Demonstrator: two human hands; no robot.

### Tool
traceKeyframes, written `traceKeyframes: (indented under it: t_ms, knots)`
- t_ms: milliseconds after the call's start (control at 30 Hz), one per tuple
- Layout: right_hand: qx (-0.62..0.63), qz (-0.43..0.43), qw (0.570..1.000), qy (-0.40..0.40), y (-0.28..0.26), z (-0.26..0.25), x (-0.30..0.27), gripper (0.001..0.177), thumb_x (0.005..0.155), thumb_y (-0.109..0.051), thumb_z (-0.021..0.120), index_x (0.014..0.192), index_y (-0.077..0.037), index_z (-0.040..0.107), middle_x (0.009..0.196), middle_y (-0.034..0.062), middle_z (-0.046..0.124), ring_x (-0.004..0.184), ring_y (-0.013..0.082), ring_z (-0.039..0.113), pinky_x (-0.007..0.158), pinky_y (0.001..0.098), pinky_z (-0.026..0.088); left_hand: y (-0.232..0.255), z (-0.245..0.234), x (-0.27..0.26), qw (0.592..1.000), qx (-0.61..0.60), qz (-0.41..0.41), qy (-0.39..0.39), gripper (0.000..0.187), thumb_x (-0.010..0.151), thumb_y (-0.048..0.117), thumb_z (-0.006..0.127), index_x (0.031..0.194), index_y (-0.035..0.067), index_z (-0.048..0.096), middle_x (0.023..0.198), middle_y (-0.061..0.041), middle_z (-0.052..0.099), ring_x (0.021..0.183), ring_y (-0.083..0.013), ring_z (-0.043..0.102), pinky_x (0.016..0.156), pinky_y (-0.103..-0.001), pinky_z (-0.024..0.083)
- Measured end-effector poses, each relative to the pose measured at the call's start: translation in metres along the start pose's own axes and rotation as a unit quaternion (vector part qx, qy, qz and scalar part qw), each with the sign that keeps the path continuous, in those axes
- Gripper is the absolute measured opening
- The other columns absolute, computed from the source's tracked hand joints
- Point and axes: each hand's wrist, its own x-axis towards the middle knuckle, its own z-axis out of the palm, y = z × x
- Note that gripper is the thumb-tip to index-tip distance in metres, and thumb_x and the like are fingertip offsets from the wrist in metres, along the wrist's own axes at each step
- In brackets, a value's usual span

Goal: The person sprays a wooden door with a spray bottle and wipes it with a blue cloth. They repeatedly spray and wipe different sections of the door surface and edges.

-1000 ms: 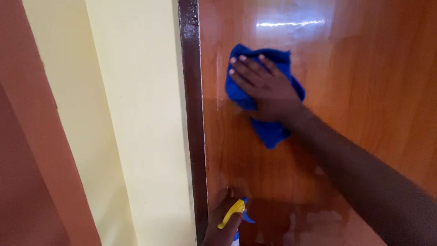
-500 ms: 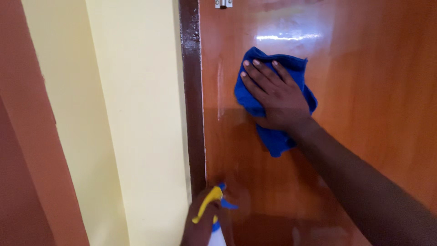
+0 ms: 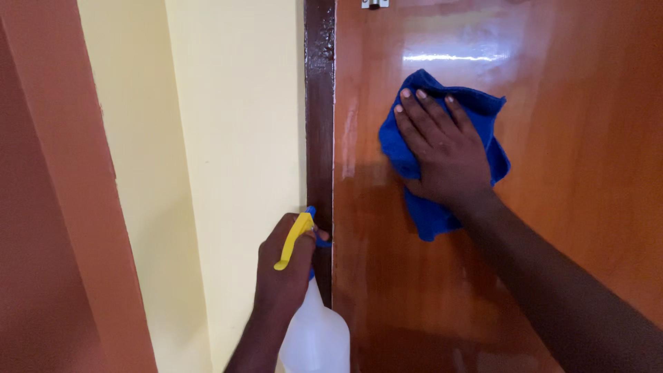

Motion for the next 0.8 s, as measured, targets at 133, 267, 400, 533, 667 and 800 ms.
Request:
traceKeyframes:
  t_ms: [133,267,400,533,667,800]
  knots:
    - [0.004,0.007,1.000,0.010,-0.003,0.002,-0.001,0.086,0.076,-0.036,0.074,0.152,-0.004,0.050,0.163,0.0161,0.042,0.150,0.0316,0.039,0.124,0.0532,0.026,0.014,-0.008,0.005,0.997,0.077,0.003,0.016,0.019,0.097,0.015,0.057,0.088,0.001,0.066,0.067,-0.011,0.069,0.056,-0.0110,0.059,0.053,-0.030,0.048]
    - [-0.001,0.013,1.000,0.016,-0.007,0.003,-0.001,0.082,0.079,-0.034,0.071,0.153,-0.004,0.050,0.165,0.0159,0.042,0.152,0.0312,0.040,0.125,0.0526,0.027,0.031,-0.015,0.013,0.996,0.077,0.040,0.031,0.014,0.092,0.015,0.057,0.091,0.004,0.064,0.077,0.000,0.075,0.056,-0.0094,0.058,0.052,-0.029,0.049]
    - [-0.001,0.016,1.000,0.012,-0.008,0.002,0.001,0.084,0.076,-0.035,0.070,0.151,-0.003,0.051,0.163,0.0164,0.042,0.150,0.0320,0.040,0.123,0.0531,0.027,0.044,-0.016,0.029,0.983,0.056,0.173,0.025,0.016,0.094,0.014,0.055,0.094,0.002,0.064,0.077,-0.005,0.072,0.072,-0.0084,0.068,0.065,-0.027,0.054]
    - [-0.003,0.013,1.000,0.024,-0.009,0.003,0.000,0.080,0.080,-0.035,0.070,0.151,-0.004,0.051,0.163,0.0157,0.043,0.150,0.0315,0.041,0.123,0.0528,0.027,0.061,-0.018,0.045,0.992,0.098,0.075,0.025,0.021,0.094,0.018,0.058,0.086,0.002,0.068,0.067,-0.009,0.071,0.060,-0.0114,0.065,0.057,-0.029,0.053]
    - [-0.005,0.017,1.000,0.021,-0.008,0.004,0.000,0.081,0.078,-0.034,0.070,0.151,-0.004,0.051,0.163,0.0153,0.044,0.151,0.0308,0.041,0.124,0.0521,0.028,0.078,-0.018,0.067,0.993,0.083,0.080,0.020,0.017,0.091,0.021,0.060,0.090,0.006,0.068,0.072,-0.001,0.072,0.061,-0.0080,0.061,0.055,-0.029,0.050]
    - [-0.011,0.015,0.999,0.026,-0.008,0.006,-0.001,0.078,0.082,-0.035,0.070,0.151,-0.004,0.051,0.163,0.0155,0.044,0.151,0.0305,0.041,0.124,0.0525,0.028,0.096,-0.020,0.092,0.995,0.053,0.085,0.016,0.021,0.093,0.023,0.055,0.087,0.005,0.065,0.069,-0.002,0.070,0.061,-0.0099,0.065,0.054,-0.030,0.052]
